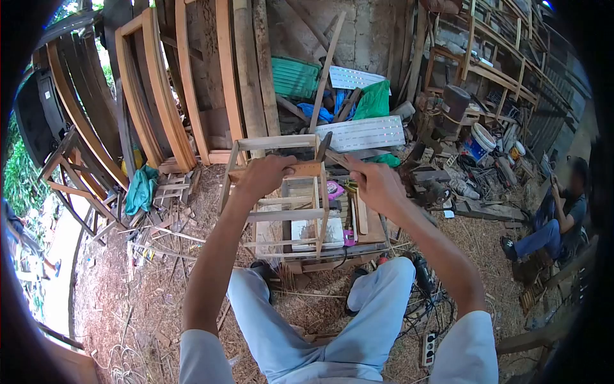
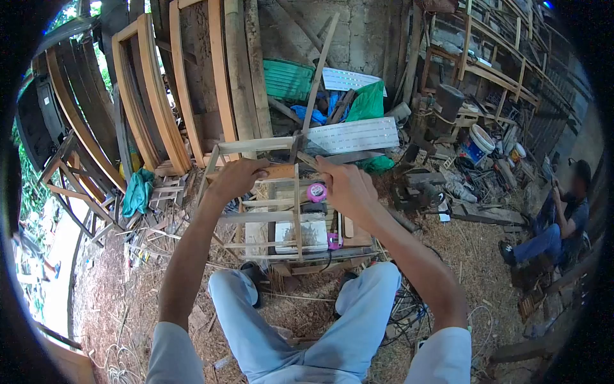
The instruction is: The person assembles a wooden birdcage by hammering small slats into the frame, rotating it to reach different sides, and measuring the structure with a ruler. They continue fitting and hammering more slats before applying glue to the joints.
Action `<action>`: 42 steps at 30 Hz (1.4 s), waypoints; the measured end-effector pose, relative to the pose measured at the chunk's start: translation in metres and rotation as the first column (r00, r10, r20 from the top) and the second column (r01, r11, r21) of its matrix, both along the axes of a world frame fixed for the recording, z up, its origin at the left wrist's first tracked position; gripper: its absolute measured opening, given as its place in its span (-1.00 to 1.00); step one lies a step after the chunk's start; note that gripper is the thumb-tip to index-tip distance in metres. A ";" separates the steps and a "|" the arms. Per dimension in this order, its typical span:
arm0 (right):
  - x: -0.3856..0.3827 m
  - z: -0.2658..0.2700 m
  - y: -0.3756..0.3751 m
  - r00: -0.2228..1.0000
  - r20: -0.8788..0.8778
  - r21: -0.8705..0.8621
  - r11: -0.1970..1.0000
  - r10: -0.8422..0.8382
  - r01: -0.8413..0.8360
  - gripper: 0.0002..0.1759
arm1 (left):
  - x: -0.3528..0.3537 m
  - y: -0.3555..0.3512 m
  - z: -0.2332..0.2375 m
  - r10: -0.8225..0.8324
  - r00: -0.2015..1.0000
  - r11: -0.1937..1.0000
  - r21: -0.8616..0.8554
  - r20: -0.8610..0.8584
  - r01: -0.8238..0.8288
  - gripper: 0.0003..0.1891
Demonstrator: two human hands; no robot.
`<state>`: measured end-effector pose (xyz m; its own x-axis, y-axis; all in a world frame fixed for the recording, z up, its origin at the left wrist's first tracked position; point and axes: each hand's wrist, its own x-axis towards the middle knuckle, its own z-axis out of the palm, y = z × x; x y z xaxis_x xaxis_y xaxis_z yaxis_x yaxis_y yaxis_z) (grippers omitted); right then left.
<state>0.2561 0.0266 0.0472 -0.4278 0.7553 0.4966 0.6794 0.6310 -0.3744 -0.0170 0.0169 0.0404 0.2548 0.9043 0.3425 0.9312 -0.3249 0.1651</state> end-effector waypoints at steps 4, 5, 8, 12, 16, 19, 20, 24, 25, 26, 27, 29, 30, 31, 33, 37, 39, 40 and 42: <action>0.002 0.001 0.003 0.998 -0.053 0.014 1.000 0.023 -0.022 -0.56 | 0.001 0.003 0.004 0.003 1.000 1.000 0.003 0.019 -0.003 -0.72; 0.001 -0.002 0.003 1.000 -0.009 0.012 1.000 0.024 -0.024 -0.56 | 0.001 0.002 0.004 -0.014 1.000 1.000 0.004 0.017 0.013 -0.73; -0.001 -0.001 0.002 0.991 -0.125 0.027 0.999 0.036 -0.033 -0.58 | 0.003 0.005 -0.001 0.037 0.999 0.999 0.002 0.004 -0.037 -0.73; -0.001 0.003 -0.001 1.000 0.030 0.015 1.000 -0.002 0.002 -0.60 | 0.008 0.005 0.004 -0.009 1.000 1.000 -0.024 -0.026 0.008 -0.73; 0.002 -0.007 0.004 0.999 -0.049 0.034 0.999 0.022 -0.021 -0.57 | 0.010 0.002 0.005 0.021 0.999 1.000 -0.016 -0.046 -0.021 -0.74; 0.000 -0.008 0.002 0.999 -0.036 0.064 0.997 0.038 -0.035 -0.52 | 0.007 0.002 0.006 0.027 0.996 1.000 -0.002 -0.079 -0.027 -0.74; 0.001 -0.009 0.000 0.995 -0.077 0.067 0.996 0.056 -0.051 -0.52 | 0.007 0.002 0.002 0.009 0.998 0.999 0.034 -0.062 -0.007 -0.74; 0.001 -0.009 0.002 0.999 -0.031 0.038 0.999 0.026 -0.024 -0.56 | 0.008 0.002 0.003 0.017 0.996 0.998 0.054 -0.082 -0.013 -0.79; 0.003 -0.015 0.003 0.998 -0.038 0.085 0.995 0.054 -0.050 -0.57 | 0.007 0.002 0.001 0.010 0.997 0.998 0.064 -0.076 -0.005 -0.79; 0.003 -0.020 0.005 0.995 -0.041 0.127 0.989 0.086 -0.080 -0.57 | 0.005 0.000 -0.003 0.007 0.998 0.997 0.071 -0.067 -0.002 -0.78; 0.001 -0.025 0.008 0.995 -0.039 0.125 0.988 0.093 -0.087 -0.57 | 0.005 -0.002 -0.006 0.013 0.998 0.998 0.069 -0.065 -0.009 -0.78; -0.003 -0.031 0.016 0.960 -0.268 -0.061 0.993 0.082 -0.102 -0.59 | 0.004 -0.001 -0.005 -0.008 0.999 0.997 0.072 -0.046 0.011 -0.76; -0.009 -0.035 0.018 0.959 -0.270 -0.056 0.994 0.080 -0.099 -0.59 | 0.004 -0.004 -0.004 -0.011 0.999 0.997 0.076 -0.049 0.015 -0.76; -0.017 -0.039 0.019 0.905 -0.423 -0.233 0.960 0.044 -0.156 -0.60 | 0.006 -0.008 -0.005 -0.017 0.998 0.997 0.075 -0.063 0.022 -0.77; -0.030 -0.043 0.014 0.832 -0.555 -0.383 0.894 -0.020 -0.234 -0.58 | 0.013 -0.019 -0.003 -0.026 0.997 0.996 0.081 -0.075 0.032 -0.79; -0.053 -0.039 -0.002 0.644 -0.749 -0.567 0.653 -0.155 -0.503 -0.72 | 0.009 -0.040 0.002 0.029 0.992 0.985 0.170 -0.125 -0.008 -0.82; -0.065 -0.037 -0.007 0.558 -0.811 -0.505 0.692 -0.175 -0.516 -0.72 | 0.004 -0.049 0.005 0.034 0.984 0.963 0.270 -0.175 0.014 -0.81; -0.073 -0.039 -0.010 0.565 -0.807 -0.510 0.683 -0.171 -0.523 -0.72 | 0.003 -0.056 0.007 0.048 0.984 0.964 0.266 -0.170 -0.001 -0.81; -0.085 -0.037 -0.018 0.538 -0.803 -0.540 0.693 -0.255 -0.478 -0.72 | 0.002 -0.069 0.016 0.062 0.977 0.965 0.262 -0.205 -0.006 -0.81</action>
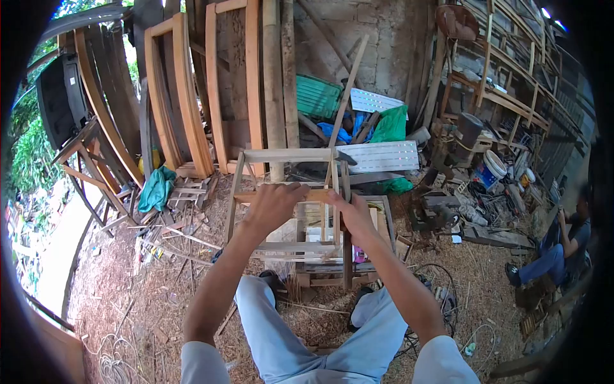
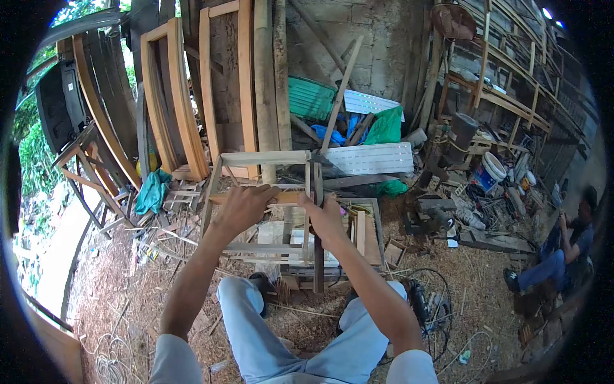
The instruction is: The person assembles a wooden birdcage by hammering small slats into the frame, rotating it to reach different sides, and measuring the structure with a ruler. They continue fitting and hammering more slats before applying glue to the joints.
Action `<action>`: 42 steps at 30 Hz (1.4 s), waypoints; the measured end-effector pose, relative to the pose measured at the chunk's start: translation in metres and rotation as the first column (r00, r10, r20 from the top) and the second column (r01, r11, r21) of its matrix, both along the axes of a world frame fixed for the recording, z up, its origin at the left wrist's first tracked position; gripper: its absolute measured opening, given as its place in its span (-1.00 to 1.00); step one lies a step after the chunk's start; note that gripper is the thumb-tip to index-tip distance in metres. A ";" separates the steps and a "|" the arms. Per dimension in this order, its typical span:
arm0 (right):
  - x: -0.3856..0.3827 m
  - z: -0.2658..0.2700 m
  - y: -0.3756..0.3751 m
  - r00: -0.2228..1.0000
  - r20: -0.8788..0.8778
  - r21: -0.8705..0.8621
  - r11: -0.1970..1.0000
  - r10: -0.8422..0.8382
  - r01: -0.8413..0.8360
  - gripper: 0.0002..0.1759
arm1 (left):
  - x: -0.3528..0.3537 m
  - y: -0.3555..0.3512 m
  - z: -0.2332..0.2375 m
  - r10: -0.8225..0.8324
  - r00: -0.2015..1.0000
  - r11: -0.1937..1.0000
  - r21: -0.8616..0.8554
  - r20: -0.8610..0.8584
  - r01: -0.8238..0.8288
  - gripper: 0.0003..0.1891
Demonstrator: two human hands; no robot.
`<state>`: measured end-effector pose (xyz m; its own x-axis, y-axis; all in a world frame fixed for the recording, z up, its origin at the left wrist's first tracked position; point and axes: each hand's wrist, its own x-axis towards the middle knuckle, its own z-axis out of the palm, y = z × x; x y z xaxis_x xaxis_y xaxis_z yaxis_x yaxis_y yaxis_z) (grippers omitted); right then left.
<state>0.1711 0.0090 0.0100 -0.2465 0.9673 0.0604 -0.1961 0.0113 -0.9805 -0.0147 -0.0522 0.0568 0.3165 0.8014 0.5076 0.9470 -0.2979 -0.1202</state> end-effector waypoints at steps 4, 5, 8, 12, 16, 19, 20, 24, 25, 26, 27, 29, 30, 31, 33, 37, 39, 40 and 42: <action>0.003 0.024 -0.019 0.989 -0.042 -0.159 0.976 0.144 -0.149 -0.72 | -0.005 -0.026 0.015 0.016 0.999 0.996 0.087 -0.045 -0.012 -0.80; -0.001 0.025 -0.023 0.979 -0.124 -0.141 0.974 0.162 -0.179 -0.72 | -0.002 -0.035 0.026 0.057 0.998 0.998 0.029 -0.030 -0.056 -0.78; -0.009 0.040 -0.024 0.947 -0.238 -0.074 0.969 0.214 -0.238 -0.73 | -0.011 -0.051 0.052 0.032 0.997 0.993 0.114 0.075 -0.040 -0.74; -0.010 0.039 -0.002 0.913 -0.295 0.090 0.960 0.281 -0.266 -0.69 | -0.052 -0.080 0.065 0.108 0.902 0.824 0.470 0.419 -0.317 -0.66; 0.003 0.024 0.018 0.914 -0.242 0.234 0.934 0.326 -0.271 -0.58 | -0.080 -0.060 0.011 0.143 0.134 0.933 -0.089 0.981 -0.350 -0.48; 0.012 0.035 0.018 0.934 -0.177 0.307 0.919 0.310 -0.247 -0.55 | -0.057 -0.047 -0.006 -0.068 0.126 0.998 0.068 0.990 0.002 -0.41; 0.017 0.034 0.021 0.942 -0.146 0.322 0.915 0.301 -0.243 -0.54 | -0.055 -0.038 -0.013 -0.092 0.047 0.996 0.092 0.995 -0.001 -0.45; 0.035 0.022 0.035 0.957 -0.110 0.301 0.926 0.270 -0.226 -0.60 | -0.037 -0.010 -0.023 -0.177 0.009 0.981 0.178 0.984 -0.077 -0.51; 0.038 0.022 0.037 0.958 -0.106 0.293 0.929 0.267 -0.226 -0.61 | -0.033 -0.009 -0.025 -0.175 0.005 0.982 0.175 0.985 -0.070 -0.51; 0.040 0.022 0.038 0.970 -0.130 0.268 0.949 0.205 -0.165 -0.64 | -0.030 -0.008 -0.026 -0.130 0.021 0.990 0.131 0.991 -0.046 -0.51; 0.041 0.020 0.037 0.971 -0.129 0.267 0.950 0.200 -0.160 -0.64 | -0.027 -0.008 -0.028 -0.084 0.037 0.996 0.085 0.996 -0.023 -0.51; 0.045 0.016 0.035 0.988 -0.120 0.224 0.973 0.093 -0.064 -0.64 | -0.013 0.001 -0.034 -0.157 -0.036 0.987 0.155 0.987 -0.041 -0.52; 0.047 0.014 0.035 0.989 -0.128 0.235 0.971 0.068 -0.036 -0.63 | -0.004 0.007 -0.037 -0.226 -0.104 0.973 0.220 0.969 -0.067 -0.53; 0.049 0.014 0.035 0.990 -0.127 0.236 0.971 0.057 -0.026 -0.63 | 0.002 0.011 -0.039 -0.297 -0.169 0.954 0.283 0.940 -0.099 -0.54; 0.052 0.015 0.037 0.997 -0.075 0.290 0.957 0.036 -0.013 -0.63 | -0.003 0.007 -0.042 -0.217 -0.242 0.976 0.217 0.946 -0.027 -0.56; 0.059 0.007 0.042 0.998 0.040 0.267 0.962 0.045 -0.054 -0.62 | -0.006 0.004 -0.049 -0.210 -0.294 0.970 0.237 0.932 0.059 -0.54; 0.060 0.002 0.042 0.998 0.044 0.257 0.964 0.055 -0.065 -0.62 | -0.003 0.004 -0.050 -0.182 -0.343 0.983 0.181 0.921 -0.034 -0.54; 0.060 -0.002 0.041 0.997 0.044 0.245 0.967 0.066 -0.075 -0.63 | -0.003 0.004 -0.052 -0.179 -0.346 0.983 0.179 0.921 -0.033 -0.54; 0.059 -0.008 0.039 0.996 0.060 0.227 0.971 0.061 -0.073 -0.63 | -0.007 0.004 -0.057 -0.134 -0.359 0.990 0.139 0.923 -0.012 -0.55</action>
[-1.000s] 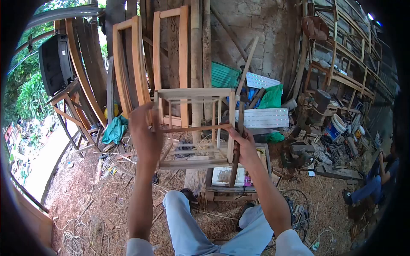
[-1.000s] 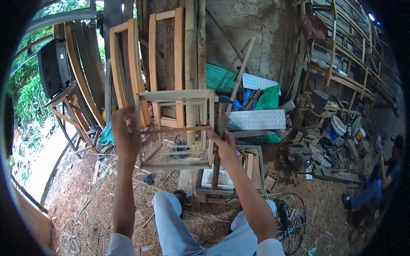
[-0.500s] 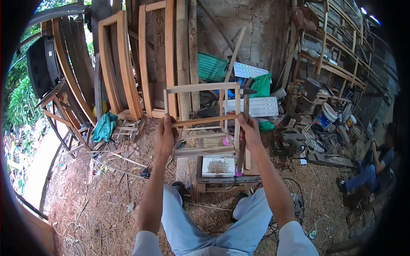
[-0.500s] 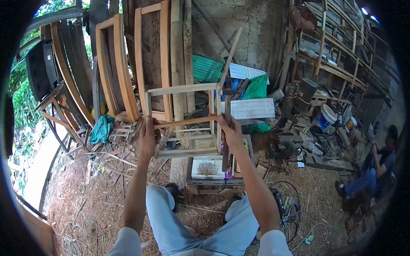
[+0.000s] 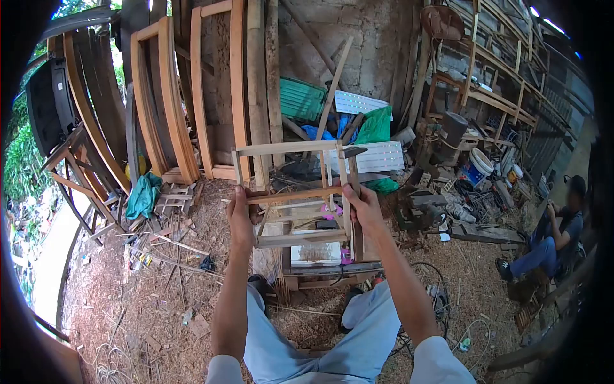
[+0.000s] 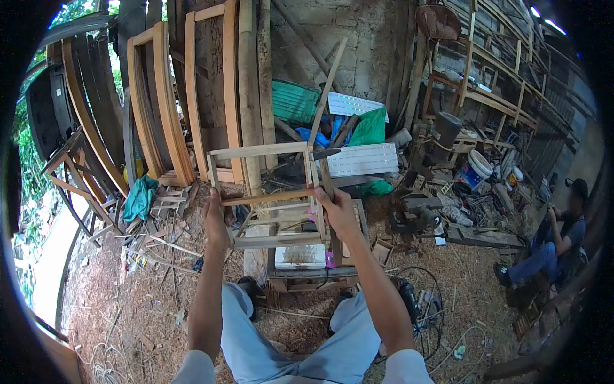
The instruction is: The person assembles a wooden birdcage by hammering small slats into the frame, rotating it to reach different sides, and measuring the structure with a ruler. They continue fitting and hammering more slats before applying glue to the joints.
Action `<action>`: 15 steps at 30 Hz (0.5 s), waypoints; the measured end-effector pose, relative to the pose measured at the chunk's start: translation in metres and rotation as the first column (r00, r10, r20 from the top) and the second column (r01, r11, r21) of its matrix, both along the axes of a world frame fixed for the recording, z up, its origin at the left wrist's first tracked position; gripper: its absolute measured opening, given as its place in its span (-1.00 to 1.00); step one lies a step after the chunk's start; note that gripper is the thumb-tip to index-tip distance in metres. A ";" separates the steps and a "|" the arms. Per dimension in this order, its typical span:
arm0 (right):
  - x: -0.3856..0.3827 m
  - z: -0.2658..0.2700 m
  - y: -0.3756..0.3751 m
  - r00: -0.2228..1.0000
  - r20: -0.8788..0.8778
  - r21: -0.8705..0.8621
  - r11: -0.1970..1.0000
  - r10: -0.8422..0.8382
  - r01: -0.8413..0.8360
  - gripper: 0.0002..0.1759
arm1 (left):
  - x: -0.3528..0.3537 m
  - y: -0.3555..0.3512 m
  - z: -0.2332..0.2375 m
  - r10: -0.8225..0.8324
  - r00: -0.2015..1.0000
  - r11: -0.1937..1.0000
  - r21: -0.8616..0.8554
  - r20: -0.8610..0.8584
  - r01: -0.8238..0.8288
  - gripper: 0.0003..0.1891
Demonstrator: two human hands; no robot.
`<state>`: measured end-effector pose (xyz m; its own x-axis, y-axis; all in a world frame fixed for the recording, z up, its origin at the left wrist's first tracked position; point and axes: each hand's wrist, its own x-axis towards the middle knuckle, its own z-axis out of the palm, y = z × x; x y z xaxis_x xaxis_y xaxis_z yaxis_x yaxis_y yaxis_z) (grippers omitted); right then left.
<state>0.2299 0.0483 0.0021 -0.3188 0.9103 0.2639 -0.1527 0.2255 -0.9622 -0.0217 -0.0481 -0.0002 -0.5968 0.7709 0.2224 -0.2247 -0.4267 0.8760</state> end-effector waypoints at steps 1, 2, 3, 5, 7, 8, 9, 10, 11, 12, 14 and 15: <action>0.000 -0.003 0.000 1.000 0.015 -0.016 1.000 -0.006 0.006 -0.62 | -0.003 0.002 -0.004 -0.001 1.000 1.000 0.002 0.000 0.001 -0.55; 0.000 -0.006 0.000 1.000 0.015 -0.013 1.000 -0.006 0.006 -0.62 | -0.007 0.005 -0.010 -0.021 1.000 1.000 -0.019 -0.015 0.021 -0.55; 0.000 -0.009 0.001 1.000 0.007 -0.021 1.000 0.010 -0.010 -0.61 | -0.008 0.005 -0.012 -0.041 0.999 0.998 -0.040 -0.031 0.040 -0.55; 0.000 -0.017 0.008 1.000 -0.009 -0.029 0.999 0.028 -0.029 -0.60 | -0.006 0.004 -0.019 -0.022 0.995 0.999 -0.042 -0.094 0.019 -0.56; 0.004 -0.020 0.015 0.996 -0.028 -0.006 0.996 0.088 -0.088 -0.58 | -0.006 0.008 -0.021 -0.010 0.988 0.999 -0.043 -0.155 0.003 -0.56; 0.009 -0.025 0.017 0.996 -0.029 -0.013 0.996 0.083 -0.083 -0.58 | -0.005 0.009 -0.025 -0.010 0.982 1.000 -0.001 -0.187 0.010 -0.57; 0.012 -0.024 0.017 0.993 -0.037 -0.045 0.993 0.110 -0.112 -0.58 | -0.003 0.009 -0.027 -0.010 0.976 0.999 0.040 -0.217 0.019 -0.58; 0.015 -0.023 0.019 0.989 -0.042 -0.072 0.987 0.141 -0.143 -0.58 | -0.002 0.009 -0.028 -0.014 0.977 0.999 0.037 -0.214 0.022 -0.58; 0.016 -0.023 0.018 0.989 -0.038 -0.075 0.987 0.140 -0.142 -0.58 | -0.001 0.011 -0.028 -0.008 0.984 0.998 0.058 -0.179 0.019 -0.58; 0.015 -0.022 0.015 1.000 0.028 0.066 0.998 -0.005 0.004 -0.59 | -0.001 0.011 -0.028 -0.003 0.989 0.997 0.077 -0.146 0.014 -0.59; 0.016 -0.017 0.011 0.985 0.073 0.210 0.968 -0.154 0.136 -0.61 | -0.001 0.012 -0.028 0.019 0.990 0.996 0.085 -0.137 -0.008 -0.59; 0.019 -0.012 0.009 0.960 0.098 0.335 0.917 -0.262 0.217 -0.63 | -0.001 0.012 -0.030 0.041 0.991 0.995 0.097 -0.129 -0.029 -0.59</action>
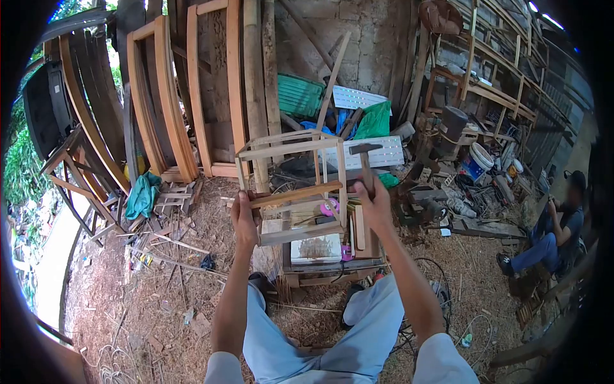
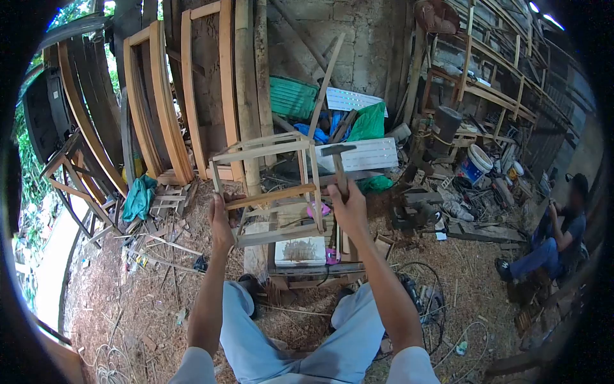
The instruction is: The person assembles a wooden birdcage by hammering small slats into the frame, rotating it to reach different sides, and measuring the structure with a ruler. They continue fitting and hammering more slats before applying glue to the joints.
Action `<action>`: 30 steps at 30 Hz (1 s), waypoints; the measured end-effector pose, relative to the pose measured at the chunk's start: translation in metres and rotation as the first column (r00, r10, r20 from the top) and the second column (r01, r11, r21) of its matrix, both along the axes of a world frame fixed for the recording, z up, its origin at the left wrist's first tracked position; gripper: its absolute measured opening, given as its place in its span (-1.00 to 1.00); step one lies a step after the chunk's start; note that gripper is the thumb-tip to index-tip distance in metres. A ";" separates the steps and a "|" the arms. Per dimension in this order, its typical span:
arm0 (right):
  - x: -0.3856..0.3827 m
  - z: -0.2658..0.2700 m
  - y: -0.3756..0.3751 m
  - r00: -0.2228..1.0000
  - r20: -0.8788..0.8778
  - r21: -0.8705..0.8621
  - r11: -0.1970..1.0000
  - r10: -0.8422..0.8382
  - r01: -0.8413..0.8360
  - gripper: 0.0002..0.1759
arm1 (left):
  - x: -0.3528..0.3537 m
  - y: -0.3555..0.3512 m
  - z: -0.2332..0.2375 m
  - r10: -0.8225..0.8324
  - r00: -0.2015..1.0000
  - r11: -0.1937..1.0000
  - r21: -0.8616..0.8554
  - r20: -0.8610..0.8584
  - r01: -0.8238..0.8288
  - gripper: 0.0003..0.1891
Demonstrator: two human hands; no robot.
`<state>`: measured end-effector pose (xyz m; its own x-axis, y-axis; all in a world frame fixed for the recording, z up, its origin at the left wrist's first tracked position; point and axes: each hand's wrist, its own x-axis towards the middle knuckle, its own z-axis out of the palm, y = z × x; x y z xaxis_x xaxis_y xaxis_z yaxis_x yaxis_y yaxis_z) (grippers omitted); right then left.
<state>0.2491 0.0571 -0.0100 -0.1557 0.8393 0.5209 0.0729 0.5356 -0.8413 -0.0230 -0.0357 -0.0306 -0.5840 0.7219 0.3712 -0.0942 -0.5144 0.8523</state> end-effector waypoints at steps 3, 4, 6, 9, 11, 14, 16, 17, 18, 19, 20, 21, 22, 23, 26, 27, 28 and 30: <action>0.011 0.023 -0.013 0.978 0.159 0.127 0.985 -0.135 0.115 -0.66 | -0.003 0.008 -0.026 -0.029 1.000 0.998 0.052 -0.001 0.029 -0.69; 0.015 0.026 -0.017 0.949 0.270 0.135 0.982 -0.166 0.133 -0.67 | -0.001 0.011 -0.037 -0.037 0.999 0.998 0.042 -0.003 0.037 -0.69; 0.022 0.012 -0.020 0.932 0.340 0.068 0.992 -0.124 0.107 -0.69 | 0.012 0.016 -0.057 0.145 0.957 0.989 0.058 -0.251 -0.134 -0.81; 0.026 -0.026 -0.030 0.809 0.536 0.280 0.955 -0.241 0.099 -0.72 | 0.028 0.012 -0.075 0.164 0.965 0.986 0.068 -0.204 -0.153 -0.90; 0.028 -0.043 -0.039 0.793 0.559 0.230 0.965 -0.240 0.130 -0.74 | 0.029 0.016 -0.099 0.212 0.945 0.975 0.118 -0.249 -0.188 -0.89; 0.031 -0.073 -0.042 0.770 0.605 0.144 0.979 -0.205 0.147 -0.71 | 0.029 0.008 -0.129 0.223 0.932 0.973 0.119 -0.286 -0.196 -0.88; 0.033 -0.090 -0.041 0.808 0.555 0.260 0.964 -0.197 0.056 -0.61 | 0.035 -0.002 -0.146 0.232 0.919 0.972 0.049 -0.318 -0.228 -0.88; 0.032 -0.098 -0.041 0.806 0.561 0.250 0.967 -0.191 0.055 -0.61 | 0.036 -0.007 -0.153 0.245 0.901 0.965 -0.005 -0.359 -0.264 -0.88; 0.030 -0.102 -0.042 0.795 0.583 0.196 0.979 -0.166 0.061 -0.58 | 0.037 -0.009 -0.158 0.255 0.881 0.952 -0.056 -0.398 -0.301 -0.87; 0.028 -0.106 -0.045 0.783 0.607 0.139 0.988 -0.139 0.068 -0.55 | 0.035 -0.007 -0.164 0.283 0.832 0.933 -0.063 -0.477 -0.354 -0.86; 0.026 -0.109 -0.048 0.778 0.615 0.129 0.990 -0.130 0.064 -0.55 | 0.037 -0.007 -0.169 0.281 0.835 0.931 -0.076 -0.473 -0.356 -0.86; 0.024 -0.110 -0.050 0.720 0.681 0.108 0.990 -0.136 0.086 -0.53 | 0.039 -0.004 -0.170 0.278 0.879 0.947 -0.043 -0.387 -0.318 -0.85; 0.021 -0.109 -0.052 0.658 0.739 0.094 0.989 -0.144 0.111 -0.50 | 0.041 -0.002 -0.170 0.269 0.916 0.960 0.000 -0.299 -0.282 -0.85; 0.018 -0.107 -0.053 0.657 0.740 0.096 0.989 -0.147 0.114 -0.50 | 0.041 -0.002 -0.173 0.268 0.913 0.963 0.050 -0.308 -0.265 -0.83; 0.012 -0.111 -0.061 0.584 0.788 0.123 0.979 -0.196 0.163 -0.47 | 0.035 0.001 -0.209 0.232 0.932 0.969 -0.017 -0.278 -0.246 -0.93; 0.012 -0.119 -0.060 0.611 0.762 0.142 0.976 -0.215 0.166 -0.46 | 0.043 -0.009 -0.196 0.213 0.925 0.971 -0.033 -0.313 -0.235 -0.90; 0.009 -0.123 -0.060 0.640 0.733 0.162 0.973 -0.232 0.167 -0.45 | 0.047 -0.013 -0.193 0.217 0.924 0.970 -0.039 -0.316 -0.241 -0.90; 0.006 -0.123 -0.062 0.643 0.725 0.182 0.969 -0.247 0.167 -0.46 | 0.052 -0.014 -0.189 0.264 0.906 0.957 -0.024 -0.332 -0.288 -0.87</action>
<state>0.2555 -0.0050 -0.1332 -0.3497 0.8539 0.3855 0.7650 0.4978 -0.4086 0.0293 -0.0499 -0.2200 -0.6211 0.5807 0.5263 0.3283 -0.4170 0.8475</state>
